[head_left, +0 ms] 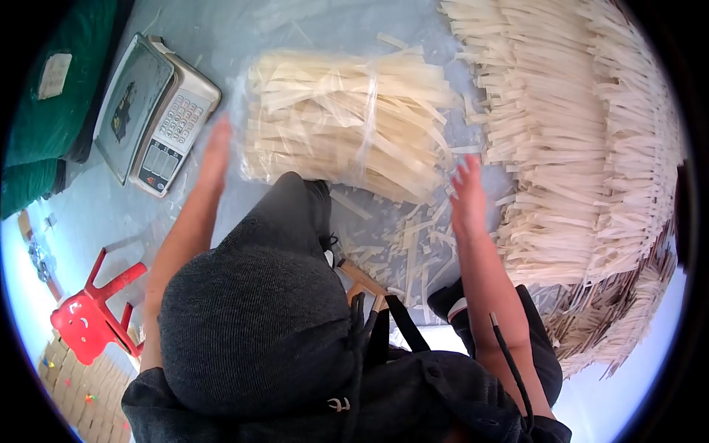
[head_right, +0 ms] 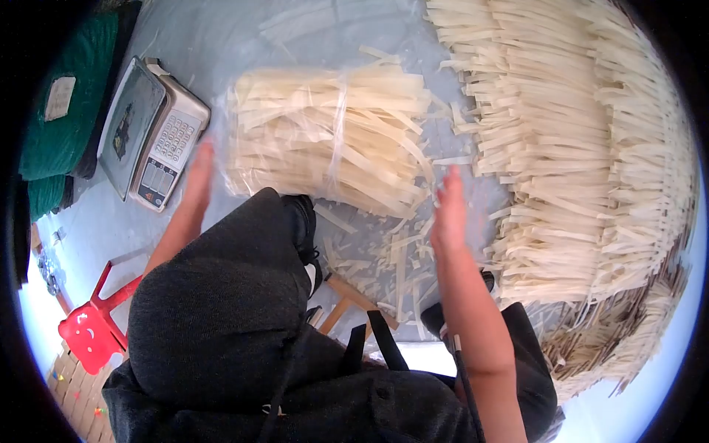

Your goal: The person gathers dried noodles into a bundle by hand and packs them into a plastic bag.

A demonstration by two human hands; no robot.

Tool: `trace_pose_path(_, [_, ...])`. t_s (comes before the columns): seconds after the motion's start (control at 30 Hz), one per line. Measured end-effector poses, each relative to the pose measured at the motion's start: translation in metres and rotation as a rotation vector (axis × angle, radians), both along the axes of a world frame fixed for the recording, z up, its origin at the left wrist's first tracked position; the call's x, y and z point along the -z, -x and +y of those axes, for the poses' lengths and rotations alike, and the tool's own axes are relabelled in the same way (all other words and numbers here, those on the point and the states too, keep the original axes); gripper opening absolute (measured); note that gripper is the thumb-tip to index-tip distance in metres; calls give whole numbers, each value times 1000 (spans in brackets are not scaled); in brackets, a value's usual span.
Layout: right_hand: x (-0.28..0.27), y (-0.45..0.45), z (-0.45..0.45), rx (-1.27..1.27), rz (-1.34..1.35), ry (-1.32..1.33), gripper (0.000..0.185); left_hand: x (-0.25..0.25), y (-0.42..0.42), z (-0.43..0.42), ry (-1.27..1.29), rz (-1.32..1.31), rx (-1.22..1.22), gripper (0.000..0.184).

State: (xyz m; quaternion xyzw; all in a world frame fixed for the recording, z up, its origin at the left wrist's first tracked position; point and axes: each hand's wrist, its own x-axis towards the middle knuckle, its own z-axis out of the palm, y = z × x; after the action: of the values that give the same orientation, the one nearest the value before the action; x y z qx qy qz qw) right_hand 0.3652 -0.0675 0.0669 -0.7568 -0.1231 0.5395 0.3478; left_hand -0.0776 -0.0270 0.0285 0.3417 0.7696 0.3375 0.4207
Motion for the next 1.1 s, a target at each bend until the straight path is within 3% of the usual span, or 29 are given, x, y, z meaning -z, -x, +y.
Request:
trace_pose_path(0.03, [-4,19,6,-63,169,-47,77,-7,-31,-5,41,-31,74,56])
trace_pose_path(0.07, [-8,30,13,-64,169,-48,77,-12,-45,-6,81,-63,147,56])
trace_pose_path(0.13, [-15,42,21,-240,226,-224,78,-17,-22,4,117,-143,133,56])
trace_pose_path(0.2, [-17,20,27,-226,324,-225,78,-15,13,14,132,-225,117,56])
trace_pose_path(0.27, [-15,-5,21,-186,-79,-162,79,-5,43,1,14,40,-91,55])
trace_pose_path(0.4, [33,-45,-6,-104,-85,28,76,7,10,-26,-14,110,-160,60])
trace_pose_path(0.47, [32,-13,-8,-64,101,148,74,17,-26,-31,260,-601,-299,69])
trace_pose_path(0.5, [29,7,1,-21,275,185,74,30,-23,-34,268,-594,-99,79])
trace_pose_path(0.6, [7,28,36,2,281,4,75,7,-11,-5,277,-757,-142,79])
trace_pose_path(0.67, [4,15,58,30,438,114,74,-43,-32,17,325,-685,-167,78])
trace_pose_path(0.73, [-12,11,70,-45,361,116,74,-58,-44,28,305,-187,-84,76])
trace_pose_path(0.77, [-17,9,71,-128,285,117,75,-48,-40,29,245,-99,22,84])
trace_pose_path(0.9, [16,4,53,-99,-2,89,73,-5,-30,27,1,-74,136,79])
trace_pose_path(0.97, [64,-3,38,-246,337,-98,70,0,-35,24,22,-102,160,75])
trace_pose_path(1.1, [18,15,36,-132,338,-64,64,12,-26,28,45,-99,195,68])
